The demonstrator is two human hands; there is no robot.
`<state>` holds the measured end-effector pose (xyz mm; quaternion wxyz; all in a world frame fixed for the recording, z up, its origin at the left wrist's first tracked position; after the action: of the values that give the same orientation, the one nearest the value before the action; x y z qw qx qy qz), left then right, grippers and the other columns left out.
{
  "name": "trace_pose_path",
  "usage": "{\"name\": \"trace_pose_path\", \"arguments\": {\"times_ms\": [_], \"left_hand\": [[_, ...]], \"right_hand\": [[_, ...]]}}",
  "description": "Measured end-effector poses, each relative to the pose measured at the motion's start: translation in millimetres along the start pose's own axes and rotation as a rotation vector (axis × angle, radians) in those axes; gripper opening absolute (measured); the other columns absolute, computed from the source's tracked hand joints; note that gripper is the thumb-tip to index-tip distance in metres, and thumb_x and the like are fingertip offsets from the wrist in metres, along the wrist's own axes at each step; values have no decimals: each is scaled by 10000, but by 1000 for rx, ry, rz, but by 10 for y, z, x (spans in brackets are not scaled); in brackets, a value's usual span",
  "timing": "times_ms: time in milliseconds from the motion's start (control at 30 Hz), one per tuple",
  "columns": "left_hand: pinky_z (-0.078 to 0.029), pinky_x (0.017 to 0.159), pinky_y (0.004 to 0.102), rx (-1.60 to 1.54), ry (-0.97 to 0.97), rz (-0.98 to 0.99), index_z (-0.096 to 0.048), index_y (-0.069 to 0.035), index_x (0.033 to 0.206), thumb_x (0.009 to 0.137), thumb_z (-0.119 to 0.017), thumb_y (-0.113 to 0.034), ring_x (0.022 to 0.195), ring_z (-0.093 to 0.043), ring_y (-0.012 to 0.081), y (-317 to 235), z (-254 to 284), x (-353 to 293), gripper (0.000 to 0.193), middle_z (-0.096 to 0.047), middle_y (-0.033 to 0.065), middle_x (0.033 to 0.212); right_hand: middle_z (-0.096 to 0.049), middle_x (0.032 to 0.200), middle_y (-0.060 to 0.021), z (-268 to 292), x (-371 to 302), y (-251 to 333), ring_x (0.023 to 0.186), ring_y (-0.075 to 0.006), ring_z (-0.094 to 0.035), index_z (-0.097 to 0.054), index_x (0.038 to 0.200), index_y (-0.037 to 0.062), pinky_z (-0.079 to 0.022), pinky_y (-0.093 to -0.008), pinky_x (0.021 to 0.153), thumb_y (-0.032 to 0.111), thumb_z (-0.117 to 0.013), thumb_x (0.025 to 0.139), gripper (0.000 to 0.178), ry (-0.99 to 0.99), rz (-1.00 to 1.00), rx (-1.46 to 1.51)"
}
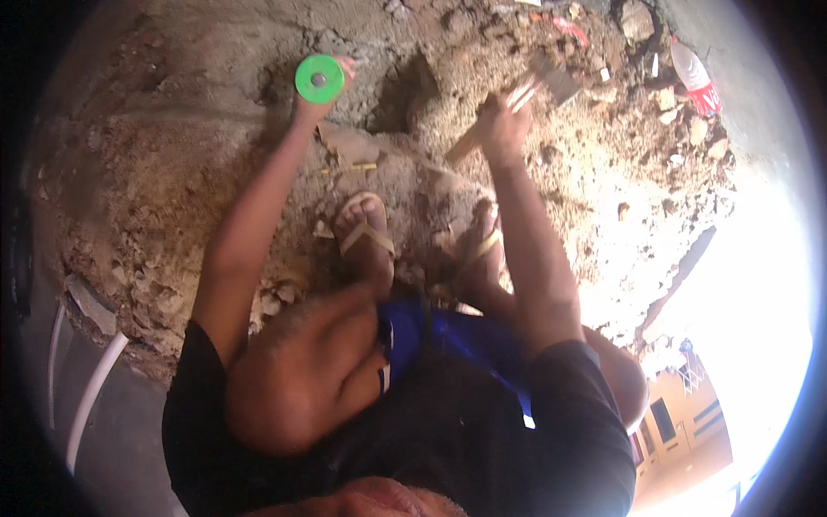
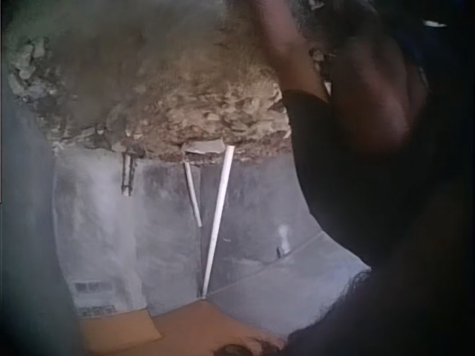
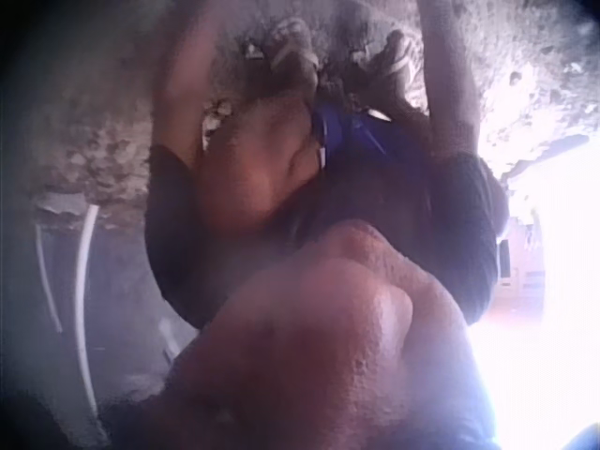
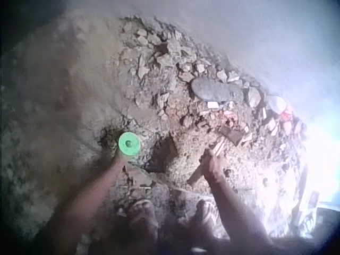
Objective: The person uses a hammer and a chisel to chip away dirt and stone from a wall cavity, then uses a small piece of wood and a chisel to shape the area.
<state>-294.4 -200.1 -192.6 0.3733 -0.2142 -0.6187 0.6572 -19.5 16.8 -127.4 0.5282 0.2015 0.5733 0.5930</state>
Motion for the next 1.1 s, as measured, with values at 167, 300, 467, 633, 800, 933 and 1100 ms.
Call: {"name": "trace_pose_path", "arguments": {"times_ms": [167, 300, 467, 633, 800, 933, 1100], "left_hand": [[-553, 800, 325, 74, -125, 19, -671, -45, 995, 831, -767, -90, 905, -675, 142, -95, 110, -23, 195, -721, 58, 975], [-558, 788, 315, 277, -146, 74, -658, -47, 997, 789, -795, -79, 887, -686, 154, -323, 126, 99, 251, -729, 43, 917], [-570, 809, 330, -68, -52, 175, -554, -72, 989, 819, -747, -14, 1003, -691, 188, -775, 95, 171, 264, -718, 88, 996], [-567, 818, 329, -25, 76, 226, -624, -64, 984, 812, -784, -121, 927, -694, 145, -795, -123, 232, 242, -737, 55, 954], [-542, 842, 342, 71, 63, 357, -711, -89, 933, 806, -801, -301, 883, -680, 127, -439, -565, 291, 264, -744, -2, 942], [-533, 848, 353, 199, 120, 338, -704, -112, 1017, 795, -795, -389, 912, -679, 168, -461, -733, 479, 367, -730, 29, 972], [-557, 820, 332, 267, -24, 202, -687, -126, 1080, 740, -810, -430, 909, -695, 204, -387, -797, 529, 472, -723, 61, 1011]], "right_hand": [[-613, 749, -82, 81, 139, 862, 627, -154, -574, -610, 1040, -4, -489, -306, 532, 64, -607, 880, 173, 120, -133, 63], [-644, 866, -107, 240, 49, 890, 689, -157, -626, -597, 1156, 1, -540, -266, 593, 85, -521, 957, 229, 328, -272, -370], [-665, 794, -19, 473, -112, 163, 645, -90, -615, -659, 978, 121, -520, -211, 519, 164, -592, 953, 83, 534, -141, -872], [-600, 710, -41, 550, -225, -65, 605, -135, -562, -608, 889, 54, -487, -290, 533, 229, -636, 880, 178, 569, -1, -613], [-599, 701, -53, 361, -279, 350, 631, -148, -588, -595, 868, 44, -505, -313, 567, 265, -629, 896, 226, 548, 8, -537], [-617, 703, -68, 117, -388, 964, 629, -152, -613, -592, 883, 36, -530, -313, 589, 282, -629, 907, 250, 542, -73, -555], [-621, 687, -62, -206, -452, 1409, 596, -137, -621, -596, 921, 22, -520, -281, 499, 295, -652, 906, 280, 476, -157, -633]]}}
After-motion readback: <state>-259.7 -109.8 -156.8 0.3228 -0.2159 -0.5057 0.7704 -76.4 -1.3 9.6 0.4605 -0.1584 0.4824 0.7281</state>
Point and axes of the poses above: each hand's wrist, its own x-axis towards the middle knuckle, its own z-axis out of the back of the hand, y = z × x, the point moved 1 cm from there along x, towards the middle knuckle
